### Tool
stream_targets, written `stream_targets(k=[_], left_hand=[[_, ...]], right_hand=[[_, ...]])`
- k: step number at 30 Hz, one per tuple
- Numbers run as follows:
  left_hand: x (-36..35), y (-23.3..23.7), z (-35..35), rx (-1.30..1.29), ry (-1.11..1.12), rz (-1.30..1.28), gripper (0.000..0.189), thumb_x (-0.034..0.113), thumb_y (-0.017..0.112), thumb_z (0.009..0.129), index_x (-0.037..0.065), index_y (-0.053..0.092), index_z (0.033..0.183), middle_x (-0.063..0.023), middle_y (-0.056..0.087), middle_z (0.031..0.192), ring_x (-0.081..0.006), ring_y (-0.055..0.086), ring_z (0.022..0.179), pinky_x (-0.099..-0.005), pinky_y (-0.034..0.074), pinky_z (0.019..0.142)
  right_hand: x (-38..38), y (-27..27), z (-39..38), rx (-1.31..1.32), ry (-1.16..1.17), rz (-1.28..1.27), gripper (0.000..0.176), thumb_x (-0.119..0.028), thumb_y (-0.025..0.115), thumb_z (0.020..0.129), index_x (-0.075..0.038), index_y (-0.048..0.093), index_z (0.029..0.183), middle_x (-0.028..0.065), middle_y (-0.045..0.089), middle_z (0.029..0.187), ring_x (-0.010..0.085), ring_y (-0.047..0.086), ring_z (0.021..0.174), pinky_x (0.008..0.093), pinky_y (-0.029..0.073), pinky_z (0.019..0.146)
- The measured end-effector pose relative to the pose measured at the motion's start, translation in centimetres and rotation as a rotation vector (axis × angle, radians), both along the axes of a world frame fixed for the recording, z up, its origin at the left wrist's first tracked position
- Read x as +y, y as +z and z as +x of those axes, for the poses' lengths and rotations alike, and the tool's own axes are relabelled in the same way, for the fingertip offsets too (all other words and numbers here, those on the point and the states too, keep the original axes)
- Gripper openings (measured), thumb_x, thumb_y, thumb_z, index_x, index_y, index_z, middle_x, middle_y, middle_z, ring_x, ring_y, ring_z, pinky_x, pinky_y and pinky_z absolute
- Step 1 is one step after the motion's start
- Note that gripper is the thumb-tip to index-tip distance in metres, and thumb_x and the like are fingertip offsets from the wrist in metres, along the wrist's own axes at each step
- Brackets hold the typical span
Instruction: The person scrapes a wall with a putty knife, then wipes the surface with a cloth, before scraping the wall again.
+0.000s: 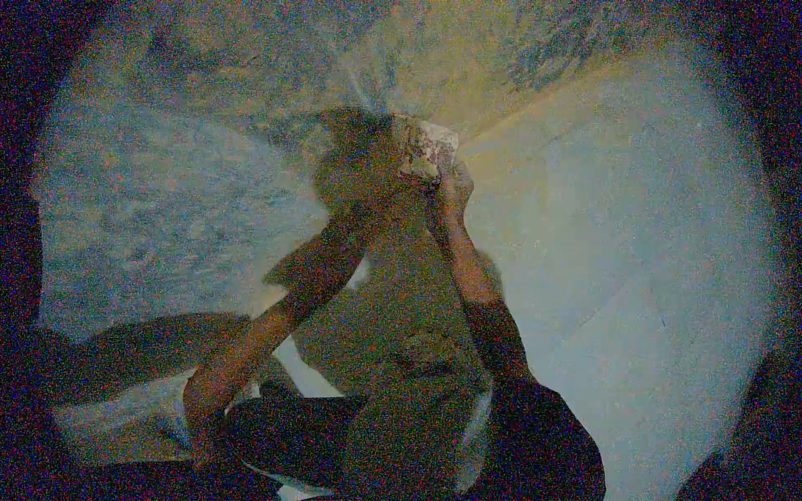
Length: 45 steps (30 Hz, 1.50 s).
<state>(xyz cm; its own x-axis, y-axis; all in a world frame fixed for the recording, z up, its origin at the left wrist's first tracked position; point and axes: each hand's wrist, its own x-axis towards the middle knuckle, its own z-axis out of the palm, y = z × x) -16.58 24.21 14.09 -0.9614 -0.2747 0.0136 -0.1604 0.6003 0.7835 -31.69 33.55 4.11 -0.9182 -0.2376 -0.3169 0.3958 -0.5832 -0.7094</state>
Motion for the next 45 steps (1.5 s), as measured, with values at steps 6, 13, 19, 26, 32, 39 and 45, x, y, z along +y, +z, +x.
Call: stream_targets(k=[6, 13, 19, 26, 32, 39, 45], left_hand=[[2.9, -2.3, -9.7, 0.133, 0.138, -0.211, 0.028, 0.018, 0.051, 0.089, -0.001, 0.056, 0.109, -0.025, 0.058, 0.103, -0.0387, 0.056, 0.097, -0.0457, 0.045, 0.085], [3.5, -12.7, -14.8, 0.139, 0.398, -0.228, 0.033, 0.018, 0.047, 0.09, -0.004, 0.047, 0.115, -0.0261, 0.061, 0.082, -0.0374, 0.062, 0.08, -0.0458, 0.048, 0.071], [3.6, -3.7, -14.1, -0.311, 0.246, -0.011, 0.046, 0.015, 0.05, 0.089, -0.001, 0.031, 0.128, -0.0265, 0.06, 0.09, -0.0341, 0.062, 0.08, -0.0442, 0.048, 0.069], [3.7, -9.2, -14.2, 0.152, 0.349, -0.112, 0.052, 0.016, 0.051, 0.088, 0.0, 0.028, 0.132, -0.0251, 0.06, 0.097, -0.0348, 0.062, 0.082, -0.0442, 0.048, 0.069], [3.2, -9.0, -15.2, 0.195, 0.36, -0.038, 0.05, 0.018, 0.053, 0.087, 0.0, 0.033, 0.13, -0.0245, 0.059, 0.103, -0.0362, 0.061, 0.086, -0.0433, 0.048, 0.073], [3.6, -7.2, -16.2, 0.229, 0.344, 0.068, 0.048, 0.019, 0.054, 0.086, -0.001, 0.04, 0.127, -0.0238, 0.058, 0.109, -0.0379, 0.06, 0.091, -0.0423, 0.048, 0.077], [4.2, -11.9, -13.8, 0.346, 0.586, -0.175, 0.047, 0.02, 0.056, 0.085, -0.001, 0.045, 0.126, -0.0231, 0.056, 0.115, -0.0393, 0.059, 0.095, -0.0415, 0.048, 0.081]], right_hand=[[0.4, 1.8, 0.5, -0.159, 0.08, -0.056, 0.037, -0.031, 0.055, 0.091, -0.001, 0.056, 0.111, 0.0073, 0.06, 0.095, 0.0156, 0.058, 0.075, 0.0285, 0.05, 0.062], [0.0, -3.4, -0.5, -0.003, 0.157, -0.27, 0.038, -0.016, 0.046, 0.095, -0.001, 0.044, 0.129, 0.0111, 0.053, 0.121, 0.0163, 0.052, 0.109, 0.0277, 0.046, 0.089], [-1.3, -7.1, -2.9, 1.036, 0.45, 1.123, 0.039, -0.015, 0.037, 0.097, -0.006, 0.038, 0.135, 0.0106, 0.042, 0.137, 0.0257, 0.042, 0.124, 0.0343, 0.037, 0.102], [-1.1, -7.2, -2.6, 1.038, 0.293, 1.021, 0.043, -0.021, 0.039, 0.096, -0.003, 0.034, 0.135, 0.0132, 0.037, 0.14, 0.0308, 0.039, 0.126, 0.0391, 0.034, 0.106], [-2.1, -3.4, -1.6, 0.755, 0.116, 0.374, 0.043, -0.021, 0.041, 0.096, 0.002, 0.036, 0.132, 0.0163, 0.04, 0.135, 0.0304, 0.042, 0.121, 0.0404, 0.037, 0.104], [-1.0, -5.0, -4.6, 0.034, 0.145, -0.382, 0.04, -0.024, 0.05, 0.093, 0.0, 0.047, 0.124, 0.0132, 0.053, 0.119, 0.0263, 0.052, 0.11, 0.0375, 0.045, 0.095], [-0.3, -2.9, -0.1, 0.086, -0.161, 0.208, 0.029, -0.026, 0.057, 0.09, -0.002, 0.056, 0.106, 0.0091, 0.059, 0.102, 0.02, 0.058, 0.089, 0.0314, 0.051, 0.066]])
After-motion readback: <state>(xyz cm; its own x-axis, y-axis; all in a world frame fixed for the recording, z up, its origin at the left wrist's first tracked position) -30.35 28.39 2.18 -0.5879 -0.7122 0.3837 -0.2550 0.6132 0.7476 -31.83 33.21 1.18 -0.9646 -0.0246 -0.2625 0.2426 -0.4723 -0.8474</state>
